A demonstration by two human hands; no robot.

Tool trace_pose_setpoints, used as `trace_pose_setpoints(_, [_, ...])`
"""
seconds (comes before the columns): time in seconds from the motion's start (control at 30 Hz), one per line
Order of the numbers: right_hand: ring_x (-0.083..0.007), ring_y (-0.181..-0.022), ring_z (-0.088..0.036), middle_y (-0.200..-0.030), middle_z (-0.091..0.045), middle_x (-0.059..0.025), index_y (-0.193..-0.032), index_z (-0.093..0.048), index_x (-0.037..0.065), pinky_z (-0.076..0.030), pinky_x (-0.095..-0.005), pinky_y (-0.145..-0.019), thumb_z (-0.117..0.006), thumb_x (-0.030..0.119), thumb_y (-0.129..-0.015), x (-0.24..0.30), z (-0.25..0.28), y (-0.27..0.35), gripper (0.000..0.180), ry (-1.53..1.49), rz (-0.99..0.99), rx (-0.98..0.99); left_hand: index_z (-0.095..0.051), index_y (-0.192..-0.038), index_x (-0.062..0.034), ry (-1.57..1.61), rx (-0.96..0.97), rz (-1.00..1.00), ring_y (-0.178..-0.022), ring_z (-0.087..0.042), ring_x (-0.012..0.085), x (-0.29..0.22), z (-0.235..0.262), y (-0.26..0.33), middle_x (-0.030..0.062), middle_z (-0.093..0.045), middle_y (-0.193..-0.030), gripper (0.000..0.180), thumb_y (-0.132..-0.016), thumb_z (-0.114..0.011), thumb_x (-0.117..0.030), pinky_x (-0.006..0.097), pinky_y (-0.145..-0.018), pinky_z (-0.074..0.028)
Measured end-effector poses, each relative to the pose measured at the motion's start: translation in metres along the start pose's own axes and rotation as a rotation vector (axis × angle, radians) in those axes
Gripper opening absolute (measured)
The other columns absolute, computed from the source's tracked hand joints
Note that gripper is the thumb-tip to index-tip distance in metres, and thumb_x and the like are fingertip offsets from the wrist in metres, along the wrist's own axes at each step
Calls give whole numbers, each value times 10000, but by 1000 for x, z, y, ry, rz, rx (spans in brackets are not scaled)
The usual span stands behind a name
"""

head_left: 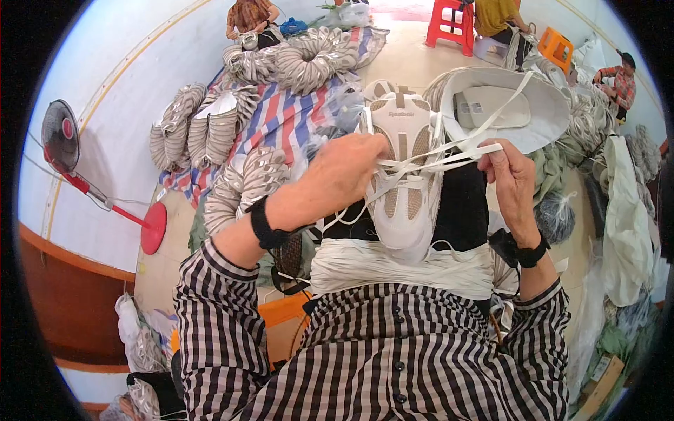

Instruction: The recorder is lacing a white Reebok shoe while sitting in a workshop with several other workers.

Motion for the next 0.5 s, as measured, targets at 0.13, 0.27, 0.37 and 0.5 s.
trace_pose_setpoints(0.13, [-55,-579,-450,-723,-588,14,-989,-665,21,-364,-217,-539,-496,197,-1025,2,-11,2,246,-172,-8,-65,-579,-976,-16,-107,66,148,-843,-607,382,33,28,25,189,-620,-899,139,-844,-553,19,433,-729,-480])
trace_pose_setpoints(0.27, [-47,-599,-451,-715,-565,5,-981,-664,6,-361,-204,-537,-507,228,-1037,1,-30,9,278,-184,-6,-45,-580,-974,-13,-139,45,108,-811,-605,375,36,41,51,181,-608,-873,147,-836,-550,29,429,-707,-475])
trace_pose_setpoints(0.37, [-58,-582,-451,-662,-539,3,-925,-643,-3,-372,-226,-529,-509,130,-993,5,-35,12,200,-105,77,-56,-566,-956,-8,-193,9,143,-808,-595,381,44,51,62,185,-591,-856,133,-830,-550,32,437,-701,-465])
trace_pose_setpoints(0.5, [-88,-543,-453,-597,-497,-44,-898,-637,-10,-384,-259,-507,-536,45,-917,9,-45,13,117,-2,187,-54,-543,-944,-7,-292,-16,182,-805,-576,405,67,76,75,191,-568,-840,124,-827,-548,33,448,-697,-455])
Point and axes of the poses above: each hand's wrist, its own y-axis away from the middle knuckle, its own z-axis out of the back of the hand, x = y × z, the point moved 8 cm from there along -y, towards the middle knuckle
